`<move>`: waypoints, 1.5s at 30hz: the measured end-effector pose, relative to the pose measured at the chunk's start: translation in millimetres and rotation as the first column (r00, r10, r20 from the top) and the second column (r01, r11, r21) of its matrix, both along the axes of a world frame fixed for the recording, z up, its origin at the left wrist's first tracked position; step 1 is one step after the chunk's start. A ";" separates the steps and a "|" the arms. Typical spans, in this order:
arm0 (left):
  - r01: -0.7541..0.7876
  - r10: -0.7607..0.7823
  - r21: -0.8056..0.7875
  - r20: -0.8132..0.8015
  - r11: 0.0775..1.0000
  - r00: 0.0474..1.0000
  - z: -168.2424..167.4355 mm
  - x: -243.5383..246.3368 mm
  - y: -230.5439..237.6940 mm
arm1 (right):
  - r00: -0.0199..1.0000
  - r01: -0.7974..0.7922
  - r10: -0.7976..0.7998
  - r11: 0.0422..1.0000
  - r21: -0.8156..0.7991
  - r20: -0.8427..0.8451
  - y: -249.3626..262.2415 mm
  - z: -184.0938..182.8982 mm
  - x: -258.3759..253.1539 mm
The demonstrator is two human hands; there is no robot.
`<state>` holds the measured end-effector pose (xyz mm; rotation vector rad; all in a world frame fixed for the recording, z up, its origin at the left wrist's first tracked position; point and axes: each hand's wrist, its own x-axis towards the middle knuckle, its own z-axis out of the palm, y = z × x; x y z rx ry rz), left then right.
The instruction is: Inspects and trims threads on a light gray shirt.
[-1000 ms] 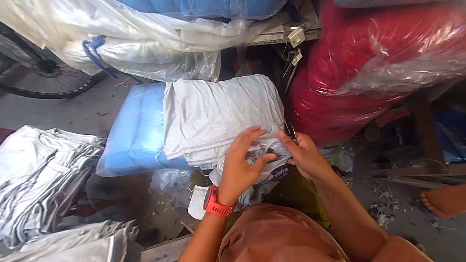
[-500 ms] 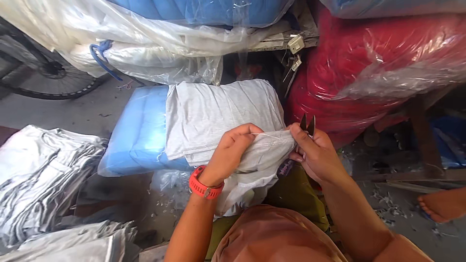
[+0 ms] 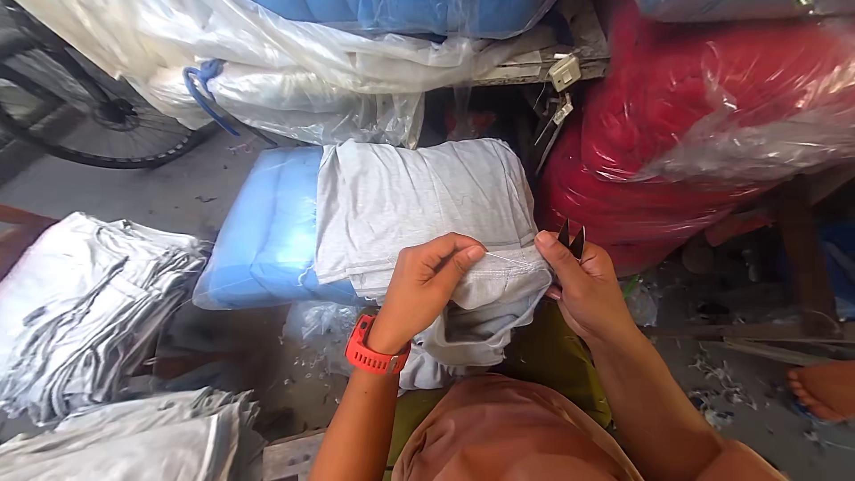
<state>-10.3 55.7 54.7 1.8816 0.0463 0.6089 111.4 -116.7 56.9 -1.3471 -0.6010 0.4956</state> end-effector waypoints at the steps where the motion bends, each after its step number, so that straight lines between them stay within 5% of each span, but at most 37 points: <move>1: -0.054 0.052 0.081 0.024 0.995 0.998 1.2 0.7 -1.6 | 1.000 -0.001 0.001 1.000 0.000 -0.008 0.1 -0.5 -0.1; 5: -0.267 0.219 0.309 0.180 0.913 0.959 3.1 3.1 -11.9 | 0.999 0.039 -0.038 0.999 -0.018 0.010 1.1 -2.7 -1.3; 8: -0.225 0.227 -0.040 0.086 0.974 0.970 6.0 -4.3 -33.2 | 0.991 0.062 -0.056 0.997 -0.044 0.120 -1.0 -6.6 -1.3; 11: -0.119 0.134 -0.498 -0.006 0.859 0.991 7.7 -9.1 -53.1 | 0.971 0.041 -0.018 0.995 -0.092 0.240 -3.3 -11.7 -2.6; 13: -0.075 0.122 -0.592 0.041 0.803 0.992 -0.2 -8.4 -58.4 | 0.970 0.018 0.002 0.997 -0.081 0.244 -5.4 -16.0 -1.4; 17: 0.065 0.041 -0.504 0.195 0.861 0.980 -20.9 -7.1 -51.8 | 0.987 -0.014 0.015 1.000 -0.007 0.161 -20.1 -9.5 2.6; 21: 0.197 -0.077 -0.377 0.309 0.905 0.948 -29.9 -7.4 -36.5 | 0.895 -0.400 0.409 0.912 0.085 -0.178 -36.2 15.7 -11.8; 24: 0.242 -0.123 -0.330 0.342 0.913 0.932 -30.3 -7.0 -32.6 | 0.783 -0.523 0.523 0.847 0.097 -0.338 -26.7 8.7 -13.7; 45: 0.368 -0.312 -0.177 0.279 0.913 0.908 -26.4 -20.6 -17.5 | 0.767 -0.507 0.507 0.854 0.112 -0.393 -11.5 -2.1 -5.5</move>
